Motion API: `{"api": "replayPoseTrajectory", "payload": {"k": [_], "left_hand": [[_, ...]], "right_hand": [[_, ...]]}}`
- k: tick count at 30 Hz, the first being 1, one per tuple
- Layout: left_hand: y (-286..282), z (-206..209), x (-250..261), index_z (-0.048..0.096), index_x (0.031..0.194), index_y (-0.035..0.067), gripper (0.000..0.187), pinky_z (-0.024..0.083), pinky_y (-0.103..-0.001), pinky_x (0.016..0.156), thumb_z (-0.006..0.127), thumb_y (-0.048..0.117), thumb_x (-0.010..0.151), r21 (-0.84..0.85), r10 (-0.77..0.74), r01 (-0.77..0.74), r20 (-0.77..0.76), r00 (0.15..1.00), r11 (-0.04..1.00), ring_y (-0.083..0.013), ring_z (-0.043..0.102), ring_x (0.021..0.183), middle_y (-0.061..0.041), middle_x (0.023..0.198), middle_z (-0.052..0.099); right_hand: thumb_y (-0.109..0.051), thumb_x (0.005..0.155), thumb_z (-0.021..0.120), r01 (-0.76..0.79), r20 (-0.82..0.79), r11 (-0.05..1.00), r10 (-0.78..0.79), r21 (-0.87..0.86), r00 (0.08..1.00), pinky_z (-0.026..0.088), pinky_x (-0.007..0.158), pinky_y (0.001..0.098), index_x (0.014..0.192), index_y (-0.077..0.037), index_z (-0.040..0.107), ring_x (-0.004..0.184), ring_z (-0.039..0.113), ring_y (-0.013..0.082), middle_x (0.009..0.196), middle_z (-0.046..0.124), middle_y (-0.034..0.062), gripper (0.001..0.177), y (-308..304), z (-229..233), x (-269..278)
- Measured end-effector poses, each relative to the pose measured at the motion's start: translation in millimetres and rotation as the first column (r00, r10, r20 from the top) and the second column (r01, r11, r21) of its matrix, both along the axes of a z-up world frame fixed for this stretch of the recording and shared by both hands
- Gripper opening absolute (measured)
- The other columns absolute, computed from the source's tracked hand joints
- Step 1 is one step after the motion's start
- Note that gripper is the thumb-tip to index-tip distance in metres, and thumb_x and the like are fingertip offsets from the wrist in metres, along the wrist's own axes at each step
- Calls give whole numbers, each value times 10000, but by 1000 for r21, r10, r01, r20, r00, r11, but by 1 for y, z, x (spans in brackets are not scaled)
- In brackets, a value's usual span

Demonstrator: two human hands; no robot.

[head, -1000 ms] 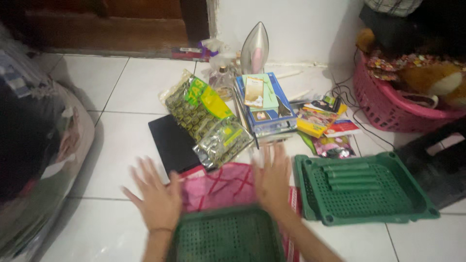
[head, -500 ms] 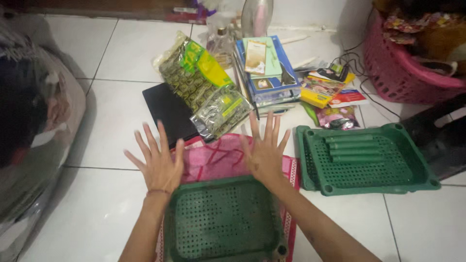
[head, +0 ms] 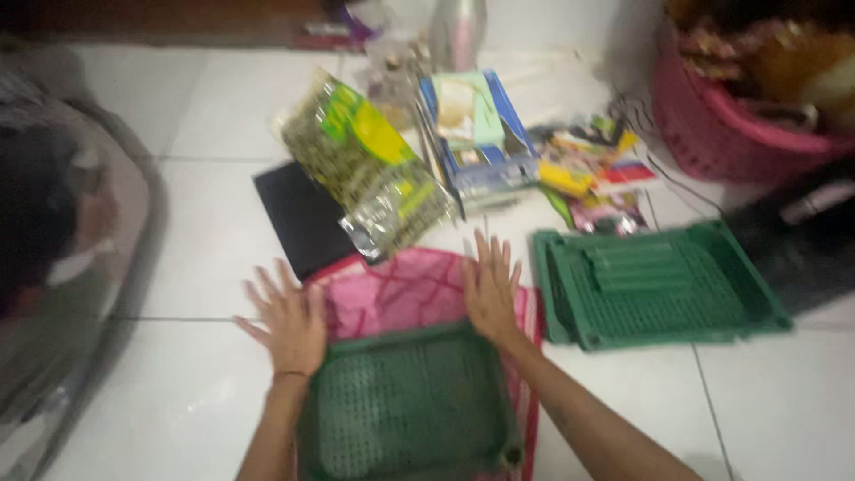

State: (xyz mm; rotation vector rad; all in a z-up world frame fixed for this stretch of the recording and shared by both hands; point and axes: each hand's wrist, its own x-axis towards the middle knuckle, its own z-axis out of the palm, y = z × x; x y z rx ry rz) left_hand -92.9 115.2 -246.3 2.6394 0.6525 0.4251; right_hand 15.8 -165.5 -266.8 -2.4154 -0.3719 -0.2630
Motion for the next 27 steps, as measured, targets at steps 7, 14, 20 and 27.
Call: {"api": "replayPoseTrajectory", "payload": {"k": [7, 14, 20, 27], "left_hand": [[-33, 39, -141, 209, 1614, 169, 781, -63, -789, 1103, 377, 540, 947, 168, 53, -57, 28, 998, 984, -440, 39, 1561, -167, 1703, 109], [-74, -35, -161, 274, 1602, 195, 799, 91, -813, 1114, 416, 618, 939, 135, -60, 48, 82, 995, 990, -438, 226, 1488, -190, 1675, 173], [-60, -1, -146, 322, 1603, 168, 815, 44, -869, 1107, 451, 575, 908, 284, 113, -151, 146, 983, 947, -487, 221, 1529, -208, 1686, 211], [-71, -6, -145, 325, 1570, 291, 881, 6, -846, 962, 541, 612, 779, 338, 63, -13, -137, 989, 941, -477, 176, 1498, -171, 1636, 226]], "right_hand": [[-385, 1054, 395, 91, 61, 995, -89, -36, 994, 34, 1183, 675, 1630, -133, 240, 1542, 102, 498, 1669, 177, 295, 648, -53, 85, -94], [-483, 929, 523, 117, -168, 914, -196, -389, 966, 18, 1162, 660, 1559, -219, 297, 1536, 58, 411, 1647, 113, 218, 719, -39, 13, -170], [-375, 952, 506, 158, 54, 979, -152, -131, 987, 4, 1155, 687, 1606, -101, 210, 1541, 53, 453, 1670, 92, 255, 768, -40, 43, -148], [-376, 862, 620, 152, -313, 938, -252, -312, 916, 30, 1154, 690, 1643, -263, 245, 1519, 70, 394, 1679, 120, 196, 873, -21, 48, -160]]}}
